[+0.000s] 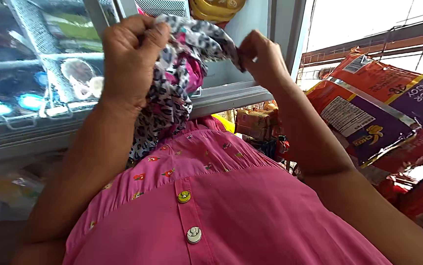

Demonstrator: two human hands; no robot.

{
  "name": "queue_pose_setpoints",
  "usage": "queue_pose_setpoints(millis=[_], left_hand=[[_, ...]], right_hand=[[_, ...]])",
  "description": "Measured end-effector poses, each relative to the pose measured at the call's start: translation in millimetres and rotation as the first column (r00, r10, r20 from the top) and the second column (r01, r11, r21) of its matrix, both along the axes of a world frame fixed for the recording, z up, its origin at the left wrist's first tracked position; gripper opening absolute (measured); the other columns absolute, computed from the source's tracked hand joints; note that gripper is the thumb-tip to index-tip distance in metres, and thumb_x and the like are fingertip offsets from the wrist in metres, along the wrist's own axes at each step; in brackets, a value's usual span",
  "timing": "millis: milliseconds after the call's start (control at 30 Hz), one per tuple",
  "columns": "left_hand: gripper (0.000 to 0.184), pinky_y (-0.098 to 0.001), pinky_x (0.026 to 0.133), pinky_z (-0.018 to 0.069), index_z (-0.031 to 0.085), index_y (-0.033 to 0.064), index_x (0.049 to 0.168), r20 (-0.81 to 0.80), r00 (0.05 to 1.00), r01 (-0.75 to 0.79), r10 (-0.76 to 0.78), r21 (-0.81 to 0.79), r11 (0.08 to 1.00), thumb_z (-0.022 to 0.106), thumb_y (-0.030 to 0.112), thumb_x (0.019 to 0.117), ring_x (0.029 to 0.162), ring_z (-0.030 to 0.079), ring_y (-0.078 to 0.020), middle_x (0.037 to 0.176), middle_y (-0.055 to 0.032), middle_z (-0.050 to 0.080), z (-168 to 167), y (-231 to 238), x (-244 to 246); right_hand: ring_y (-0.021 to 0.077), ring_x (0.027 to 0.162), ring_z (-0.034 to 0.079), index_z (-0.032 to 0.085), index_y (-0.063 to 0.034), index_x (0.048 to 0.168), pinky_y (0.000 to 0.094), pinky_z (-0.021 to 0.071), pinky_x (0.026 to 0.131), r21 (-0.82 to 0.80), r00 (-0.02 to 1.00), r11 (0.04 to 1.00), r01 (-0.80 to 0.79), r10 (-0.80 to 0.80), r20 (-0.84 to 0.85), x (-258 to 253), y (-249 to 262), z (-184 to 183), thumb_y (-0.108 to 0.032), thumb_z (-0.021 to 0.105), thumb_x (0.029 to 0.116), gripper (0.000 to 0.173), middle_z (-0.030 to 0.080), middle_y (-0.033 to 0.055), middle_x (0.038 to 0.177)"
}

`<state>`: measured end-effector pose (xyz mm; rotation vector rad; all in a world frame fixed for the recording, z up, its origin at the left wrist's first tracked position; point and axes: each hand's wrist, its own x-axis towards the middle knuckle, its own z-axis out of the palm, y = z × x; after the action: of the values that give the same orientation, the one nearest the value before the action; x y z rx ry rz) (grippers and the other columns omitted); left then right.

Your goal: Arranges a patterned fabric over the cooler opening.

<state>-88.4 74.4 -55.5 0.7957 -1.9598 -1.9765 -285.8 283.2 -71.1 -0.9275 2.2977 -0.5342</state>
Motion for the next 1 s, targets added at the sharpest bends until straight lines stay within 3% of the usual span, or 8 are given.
queue_pose_setpoints(millis=[133, 267, 433, 500, 600, 767, 833, 1000], left_hand=[[0.016, -0.0161, 0.074, 0.0510, 0.067, 0.0029, 0.104, -0.049, 0.969, 0.240, -0.241, -0.042, 0.970, 0.059, 0.016, 0.1016, 0.076, 0.059, 0.0054, 0.088, 0.0069, 0.066, -12, 36, -9], [0.020, -0.0215, 0.073, 0.0508, 0.070, 0.0030, 0.103, 0.043, 0.934, 0.355, -0.355, 0.015, 0.935, 0.061, 0.021, 0.1018, 0.074, 0.060, 0.0004, 0.086, 0.0010, 0.067, -36, 57, -4], [0.012, -0.0141, 0.076, 0.0542, 0.064, 0.0126, 0.107, 0.142, 0.975, 0.148, -0.170, 0.152, 0.977, 0.053, 0.017, 0.1055, 0.081, 0.063, 0.0084, 0.089, 0.0158, 0.067, 3, 17, 51], [0.016, -0.0127, 0.071, 0.0549, 0.063, 0.0227, 0.102, 0.143, 0.989, 0.016, -0.041, 0.171, 0.985, 0.048, 0.019, 0.1072, 0.078, 0.063, 0.0093, 0.086, 0.0209, 0.066, 16, 3, 67], [0.020, -0.0124, 0.070, 0.0549, 0.060, 0.0265, 0.098, 0.081, 0.996, -0.036, 0.025, 0.139, 0.990, 0.046, 0.017, 0.1075, 0.077, 0.063, 0.0094, 0.084, 0.0226, 0.066, 30, -1, 70], [0.009, -0.0173, 0.077, 0.0554, 0.063, 0.0127, 0.103, -0.041, 0.992, 0.126, -0.123, 0.104, 0.987, 0.054, 0.014, 0.1041, 0.080, 0.064, 0.0048, 0.086, 0.0149, 0.066, 16, 20, 32], [0.012, -0.0174, 0.076, 0.0531, 0.065, 0.0069, 0.106, -0.034, 0.983, 0.183, -0.180, 0.072, 0.981, 0.056, 0.015, 0.1035, 0.079, 0.062, 0.0043, 0.086, 0.0108, 0.065, 0, 30, 15], [0.012, -0.0148, 0.073, 0.0496, 0.065, 0.0086, 0.104, 0.042, 0.984, 0.168, -0.171, 0.063, 0.984, 0.056, 0.017, 0.1042, 0.075, 0.058, 0.0060, 0.083, 0.0117, 0.061, -26, 30, -1]], right_hand=[[0.0468, 0.109, 0.064, 0.069, 0.0044, 0.110, 0.0659, 0.0471, 0.096, 0.195, 0.996, 0.980, 0.050, -0.035, -0.082, 33, 58, 7, -0.005, 0.064, 0.0938, 0.019, 0.070, 0.0259, 0.107], [0.0394, 0.106, 0.067, 0.070, 0.0070, 0.110, 0.0537, 0.0536, 0.095, 0.005, 0.974, 0.981, 0.193, -0.190, -0.124, 87, 78, -41, -0.004, 0.060, 0.0964, 0.020, 0.068, 0.0255, 0.110], [0.0185, 0.087, 0.071, 0.067, 0.0098, 0.108, 0.0345, 0.0598, 0.079, -0.328, 0.918, 0.926, 0.189, -0.048, 0.393, 153, 30, -42, 0.000, 0.062, 0.0937, 0.018, 0.071, 0.0178, 0.100], [0.0104, 0.082, 0.068, 0.062, 0.0083, 0.112, 0.0298, 0.0586, 0.075, -0.396, 0.868, 0.875, 0.278, -0.051, 0.495, 148, 22, -35, -0.003, 0.056, 0.0970, 0.019, 0.069, 0.0118, 0.097], [0.0129, 0.087, 0.069, 0.063, 0.0069, 0.115, 0.0312, 0.0598, 0.077, -0.383, 0.962, 0.899, 0.214, -0.126, 0.242, 109, 30, -16, -0.004, 0.059, 0.0973, 0.021, 0.070, 0.0133, 0.103], [0.0277, 0.096, 0.070, 0.062, 0.0029, 0.123, 0.0455, 0.0579, 0.087, -0.092, 0.987, 0.991, 0.097, -0.108, -0.120, 35, 55, 4, -0.010, 0.052, 0.1034, 0.026, 0.069, 0.0208, 0.113], [0.0328, 0.090, 0.071, 0.052, 0.0029, 0.134, 0.0530, 0.0574, 0.083, 0.034, 0.987, 0.989, 0.143, -0.140, -0.073, 20, 63, -1, -0.010, 0.045, 0.1061, 0.031, 0.070, 0.0224, 0.108], [0.0125, 0.076, 0.067, 0.046, 0.0023, 0.139, 0.0326, 0.0590, 0.071, 0.021, 0.917, 0.950, 0.313, -0.308, 0.255, 3, 81, -15, -0.017, 0.054, 0.1055, 0.039, 0.067, 0.0110, 0.099]])
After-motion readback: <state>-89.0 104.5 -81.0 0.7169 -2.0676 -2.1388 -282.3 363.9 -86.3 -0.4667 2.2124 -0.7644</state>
